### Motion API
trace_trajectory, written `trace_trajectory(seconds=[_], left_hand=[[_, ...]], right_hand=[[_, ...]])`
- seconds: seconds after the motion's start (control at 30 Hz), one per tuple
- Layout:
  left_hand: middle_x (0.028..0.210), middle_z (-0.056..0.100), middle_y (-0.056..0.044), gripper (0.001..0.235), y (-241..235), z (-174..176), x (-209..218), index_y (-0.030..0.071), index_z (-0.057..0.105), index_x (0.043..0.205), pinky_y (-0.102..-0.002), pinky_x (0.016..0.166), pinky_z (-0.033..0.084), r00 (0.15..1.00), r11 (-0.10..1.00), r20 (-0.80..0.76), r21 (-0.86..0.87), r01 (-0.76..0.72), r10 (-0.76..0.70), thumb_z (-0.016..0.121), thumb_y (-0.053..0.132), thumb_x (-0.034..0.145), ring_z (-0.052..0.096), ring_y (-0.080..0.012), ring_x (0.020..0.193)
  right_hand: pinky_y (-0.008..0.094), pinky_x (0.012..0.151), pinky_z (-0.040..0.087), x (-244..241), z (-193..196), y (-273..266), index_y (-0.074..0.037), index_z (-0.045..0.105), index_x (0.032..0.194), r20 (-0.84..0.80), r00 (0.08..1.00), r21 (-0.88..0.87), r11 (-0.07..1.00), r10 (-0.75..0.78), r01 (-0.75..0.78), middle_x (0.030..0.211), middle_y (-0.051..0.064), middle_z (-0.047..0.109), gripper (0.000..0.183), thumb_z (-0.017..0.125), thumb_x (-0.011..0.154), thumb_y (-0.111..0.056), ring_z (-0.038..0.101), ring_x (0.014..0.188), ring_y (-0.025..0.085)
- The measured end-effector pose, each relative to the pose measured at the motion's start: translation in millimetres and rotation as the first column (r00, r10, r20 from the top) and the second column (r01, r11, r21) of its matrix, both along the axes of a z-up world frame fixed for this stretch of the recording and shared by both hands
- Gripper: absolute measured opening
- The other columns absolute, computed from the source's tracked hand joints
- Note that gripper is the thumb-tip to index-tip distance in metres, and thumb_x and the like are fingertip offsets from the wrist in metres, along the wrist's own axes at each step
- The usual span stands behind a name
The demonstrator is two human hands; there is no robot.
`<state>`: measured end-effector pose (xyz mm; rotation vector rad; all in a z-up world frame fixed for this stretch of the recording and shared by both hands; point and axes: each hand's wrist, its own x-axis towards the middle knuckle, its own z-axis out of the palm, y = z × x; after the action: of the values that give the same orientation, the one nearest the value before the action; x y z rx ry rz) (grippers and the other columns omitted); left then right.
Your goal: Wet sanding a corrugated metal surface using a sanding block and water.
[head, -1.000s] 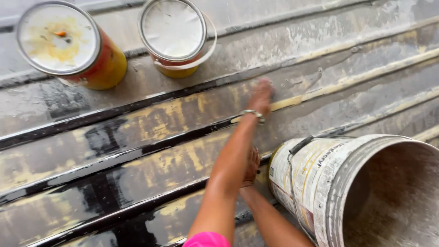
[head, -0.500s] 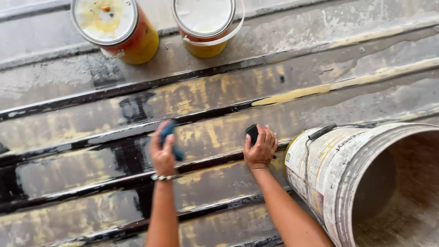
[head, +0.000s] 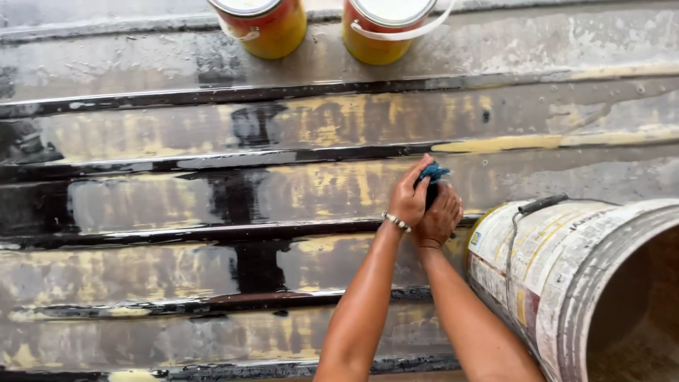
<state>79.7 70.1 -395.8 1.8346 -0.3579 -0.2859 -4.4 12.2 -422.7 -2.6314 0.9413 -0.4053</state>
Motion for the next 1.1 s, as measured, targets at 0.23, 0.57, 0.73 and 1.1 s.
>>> trace_trajectory(seconds=[0.23,0.57,0.73,1.1], left_hand=[[0.142,0.064,-0.01,0.044,215,74,58,0.008,0.057,0.145,-0.035,0.112,0.049,0.966,0.98,-0.242,-0.149,-0.131,0.092,0.054,0.004,0.102,0.063,-0.022,0.128],[0.167,0.031,-0.021,0.064,111,3,-23,0.001,0.042,0.154,-0.052,0.13,0.016,0.951,0.797,0.307,0.584,-0.154,-0.041,0.046,0.002,0.091,0.024,-0.0339,0.159],[0.156,0.052,-0.021,0.051,84,65,-69,0.006,0.06,0.145,-0.042,0.12,0.041,0.992,0.982,-0.097,0.161,0.099,-0.084,0.054,0.01,0.095,0.048,-0.0346,0.145],[0.165,0.014,-0.034,0.094,253,34,18,-0.014,0.027,0.155,-0.057,0.125,0.006,0.924,0.29,0.365,0.878,-0.381,0.11,0.05,0.059,0.1,0.009,-0.046,0.155]], right_hand=[[0.053,0.117,0.031,10,30,4,-0.004,0.055,0.141,0.078,0.997,-0.014,1.0,0.028,-0.027,0.139,0.019,0.058,0.05,0.062,0.103,-0.036,0.049,0.135,0.037],[0.054,0.115,0.032,1,27,3,-0.006,0.057,0.138,0.068,0.997,0.001,0.999,0.046,-0.046,0.135,0.019,0.059,0.048,0.065,0.099,-0.033,0.051,0.133,0.038],[0.053,0.115,0.033,-1,-5,-9,-0.009,0.058,0.141,0.074,0.996,-0.012,0.998,0.055,-0.054,0.138,0.017,0.06,0.05,0.068,0.102,-0.039,0.052,0.135,0.037],[0.055,0.11,0.032,13,17,-2,-0.006,0.058,0.14,0.046,0.997,-0.058,0.996,0.063,-0.061,0.137,0.018,0.058,0.049,0.07,0.1,-0.032,0.05,0.131,0.04]])
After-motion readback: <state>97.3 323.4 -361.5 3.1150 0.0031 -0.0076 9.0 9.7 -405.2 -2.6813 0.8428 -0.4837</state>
